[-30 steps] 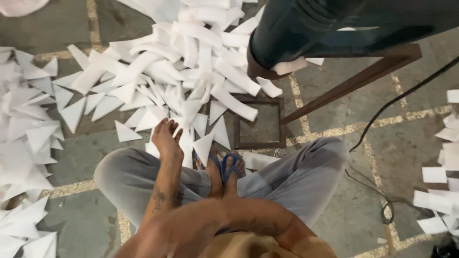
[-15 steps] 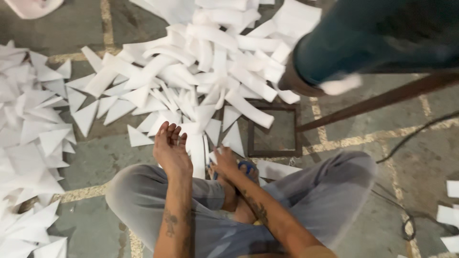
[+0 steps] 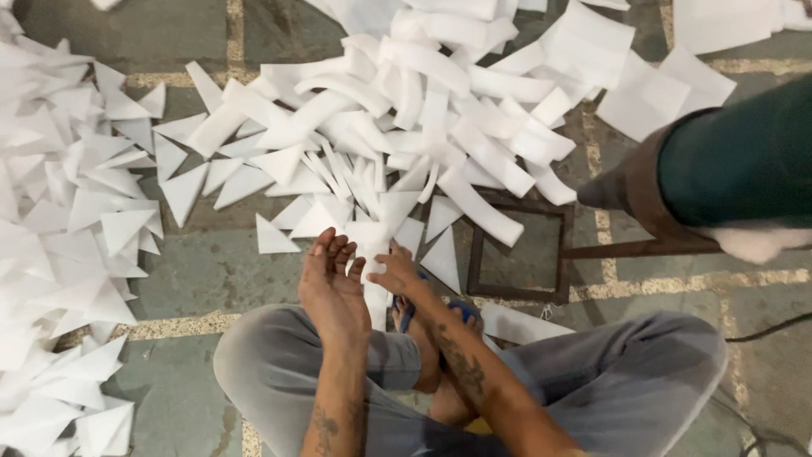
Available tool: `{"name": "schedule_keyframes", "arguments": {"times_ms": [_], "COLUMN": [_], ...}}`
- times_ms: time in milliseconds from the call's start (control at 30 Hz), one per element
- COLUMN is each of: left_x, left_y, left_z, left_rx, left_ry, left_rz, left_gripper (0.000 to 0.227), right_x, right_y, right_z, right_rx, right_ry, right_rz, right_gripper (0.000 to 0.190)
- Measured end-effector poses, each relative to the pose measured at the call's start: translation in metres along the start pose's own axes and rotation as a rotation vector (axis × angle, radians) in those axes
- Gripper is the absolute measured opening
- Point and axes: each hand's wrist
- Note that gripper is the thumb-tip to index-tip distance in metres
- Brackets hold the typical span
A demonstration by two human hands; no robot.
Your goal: The person sits on the floor and repeatedly feeds white foam sheets into a stationary cutting machine. The machine slices the foam into strips, which accumulate on the floor around the person.
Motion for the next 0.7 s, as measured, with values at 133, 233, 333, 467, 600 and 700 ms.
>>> {"name": "schedule_keyframes", "arguments": {"times_ms": [133, 233, 333, 467, 600, 700], "left_x": [0.005, 0.010, 0.009, 0.003, -0.004, -0.010], "left_y": [-0.003, -0.009, -0.014, -0.022, -0.025, -0.038], "left_z": [0.005, 0.006, 0.009, 0.006, -0.006, -0.021], "left_rx": [-0.008, -0.015, -0.067, -0.136, -0.104, 0.449], "left_ry": [-0.004, -0.011, -0.020, -0.063, -0.353, -0.490], "left_rz": [0.057, 0.098, 0.222, 0.590, 1.103, 1.105], "left_gripper": [0.027, 0.025, 0.025, 0.036, 0.061, 0.067], "right_x": [-0.028, -0.019, 0.030, 0.137, 0.210, 0.223], "right_y": [0.012, 0.022, 0.031, 0.029, 0.012, -0.002], "right_z": [0.002, -0.019, -0.039, -0.077, -0.134, -0.171], "right_rx": [-0.059, -0.146, -0.257, -0.135, -0.009, -0.017], "right_ry": [-0.014, 0.209, 0.317, 0.140, 0.151, 0.175], "right_rz": [0.175, 0.401, 0.698, 0.967, 0.963, 1.024], "right_gripper": [0.057, 0.050, 0.047, 0.046, 0.042, 0.042]}}
Point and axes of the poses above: each hand's wrist, its own z-axis towards the middle knuckle, its own x-axis out of the back of the hand, y = z × x, and after that the axes turned 4 degrees about -y, right-handed
